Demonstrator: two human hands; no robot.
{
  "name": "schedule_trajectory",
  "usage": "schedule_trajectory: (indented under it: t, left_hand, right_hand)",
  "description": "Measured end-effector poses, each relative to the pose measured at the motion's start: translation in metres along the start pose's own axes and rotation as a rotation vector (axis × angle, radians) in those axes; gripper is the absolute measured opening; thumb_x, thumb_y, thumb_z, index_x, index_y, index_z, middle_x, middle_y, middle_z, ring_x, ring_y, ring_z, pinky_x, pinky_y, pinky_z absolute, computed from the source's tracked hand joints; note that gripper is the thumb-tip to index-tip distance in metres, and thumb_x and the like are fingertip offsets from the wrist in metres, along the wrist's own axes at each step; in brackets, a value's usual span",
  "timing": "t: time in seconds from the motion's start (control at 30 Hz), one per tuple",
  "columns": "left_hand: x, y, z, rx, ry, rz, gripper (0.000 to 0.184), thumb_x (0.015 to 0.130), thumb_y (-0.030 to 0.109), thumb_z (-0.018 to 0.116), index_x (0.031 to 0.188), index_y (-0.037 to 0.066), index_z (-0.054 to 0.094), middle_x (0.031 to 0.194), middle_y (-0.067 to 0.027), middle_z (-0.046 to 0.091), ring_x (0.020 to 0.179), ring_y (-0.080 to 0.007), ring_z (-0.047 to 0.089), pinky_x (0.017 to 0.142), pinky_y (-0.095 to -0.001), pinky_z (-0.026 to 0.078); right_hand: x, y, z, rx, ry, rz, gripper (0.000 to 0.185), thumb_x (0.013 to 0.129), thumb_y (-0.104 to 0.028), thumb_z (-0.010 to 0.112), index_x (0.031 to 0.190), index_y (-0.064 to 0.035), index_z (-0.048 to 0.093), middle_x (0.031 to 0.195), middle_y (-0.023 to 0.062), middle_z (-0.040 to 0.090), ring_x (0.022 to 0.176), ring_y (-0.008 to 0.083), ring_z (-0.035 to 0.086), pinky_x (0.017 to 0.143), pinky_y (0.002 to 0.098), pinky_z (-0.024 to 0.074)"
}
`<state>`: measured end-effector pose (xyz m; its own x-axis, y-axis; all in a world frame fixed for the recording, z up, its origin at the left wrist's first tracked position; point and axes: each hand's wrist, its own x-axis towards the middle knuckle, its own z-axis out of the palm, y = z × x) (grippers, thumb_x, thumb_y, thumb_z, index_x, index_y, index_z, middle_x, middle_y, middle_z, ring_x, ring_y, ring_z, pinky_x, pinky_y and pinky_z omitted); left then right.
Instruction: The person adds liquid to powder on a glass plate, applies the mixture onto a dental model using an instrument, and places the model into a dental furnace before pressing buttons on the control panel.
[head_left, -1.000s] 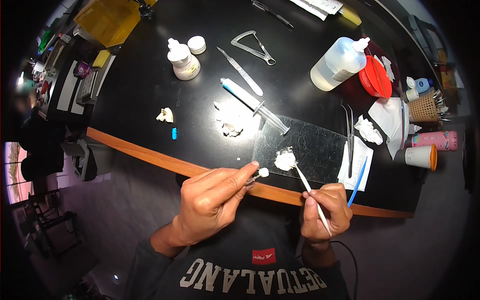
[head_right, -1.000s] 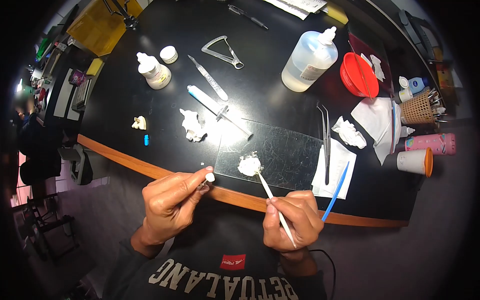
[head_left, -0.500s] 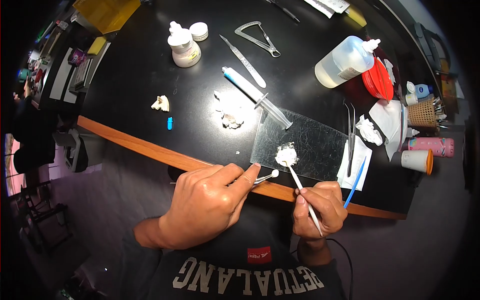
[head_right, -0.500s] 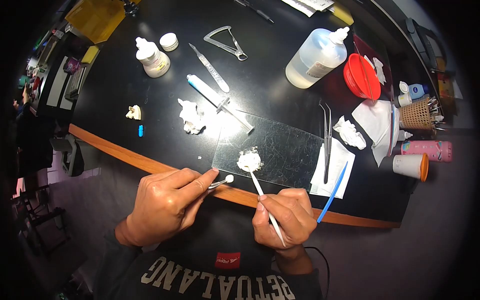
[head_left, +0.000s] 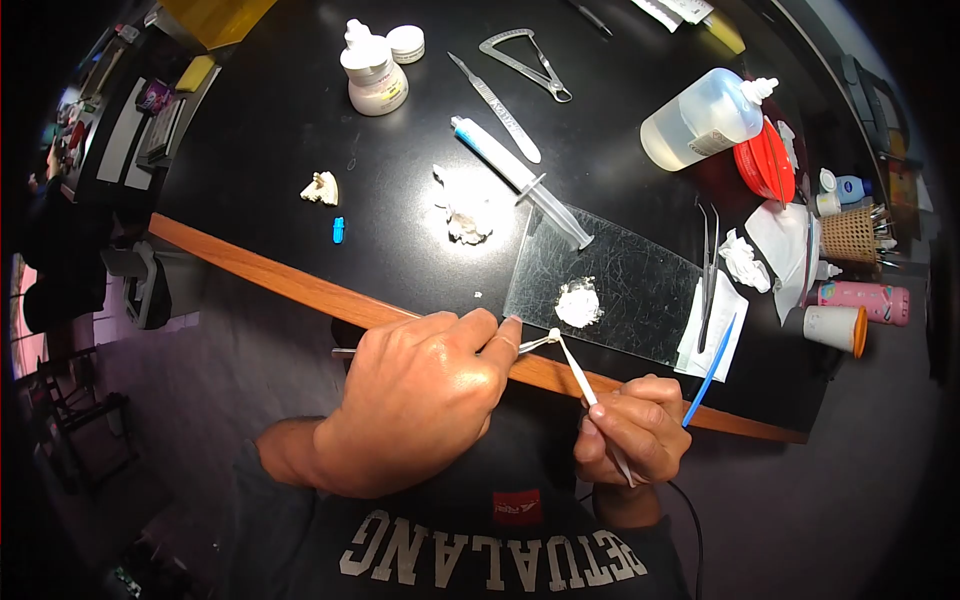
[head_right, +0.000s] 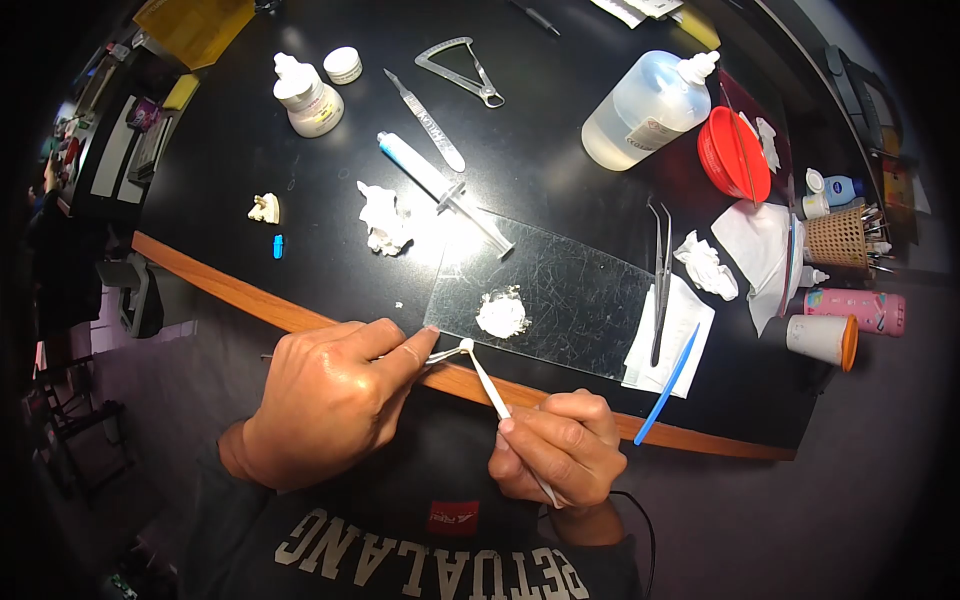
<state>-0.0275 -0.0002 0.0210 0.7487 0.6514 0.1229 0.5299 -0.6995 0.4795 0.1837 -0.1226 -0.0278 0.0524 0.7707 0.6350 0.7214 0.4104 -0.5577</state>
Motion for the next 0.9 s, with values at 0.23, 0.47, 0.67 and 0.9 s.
schedule_trajectory:
  t: [0.23, 0.47, 0.67, 0.9]
  left_hand:
    - [-0.0004, -0.0005, 0.0024, 0.000, 0.006, 0.005, 0.030, 0.087, 0.010, 0.080, 0.115, 0.002, 0.079, 0.078, -0.0048, 0.061, 0.066, -0.0222, 0.066, 0.057, -0.0380, 0.051]
    - [-0.0005, -0.0013, 0.0024, -0.002, 0.007, 0.014, 0.031, 0.085, 0.010, 0.081, 0.115, 0.002, 0.079, 0.079, -0.0046, 0.062, 0.066, -0.0218, 0.065, 0.057, -0.0380, 0.051]
    - [-0.0023, -0.0025, 0.0006, 0.002, -0.046, 0.023, 0.045, 0.075, 0.009, 0.077, 0.118, -0.002, 0.077, 0.086, -0.0052, 0.065, 0.075, -0.0224, 0.068, 0.063, -0.0372, 0.056]
    - [-0.0009, -0.0023, 0.0032, -0.008, 0.011, 0.015, 0.031, 0.086, 0.010, 0.081, 0.116, 0.001, 0.079, 0.080, -0.0049, 0.062, 0.067, -0.0224, 0.066, 0.058, -0.0381, 0.051]
  right_hand:
    - [-0.0022, 0.0010, -0.0001, 0.006, -0.005, 0.004, 0.010, 0.087, -0.010, 0.076, 0.096, -0.0072, 0.076, 0.081, 0.0054, 0.073, 0.073, 0.0199, 0.059, 0.058, 0.0315, 0.0475]
    - [-0.0008, 0.0004, 0.0005, 0.006, -0.010, -0.001, 0.009, 0.087, -0.010, 0.078, 0.095, -0.0068, 0.076, 0.081, 0.0054, 0.074, 0.073, 0.0195, 0.060, 0.058, 0.0313, 0.0471]
    - [-0.0012, 0.0005, 0.0017, 0.004, 0.000, -0.006, 0.010, 0.088, -0.010, 0.078, 0.097, -0.0074, 0.075, 0.081, 0.0053, 0.074, 0.073, 0.0198, 0.060, 0.058, 0.0315, 0.0476]
    - [-0.0019, -0.0007, -0.0010, 0.013, 0.031, 0.039, 0.018, 0.085, -0.004, 0.081, 0.102, -0.0069, 0.078, 0.087, 0.0038, 0.076, 0.075, 0.0193, 0.064, 0.060, 0.0318, 0.0495]
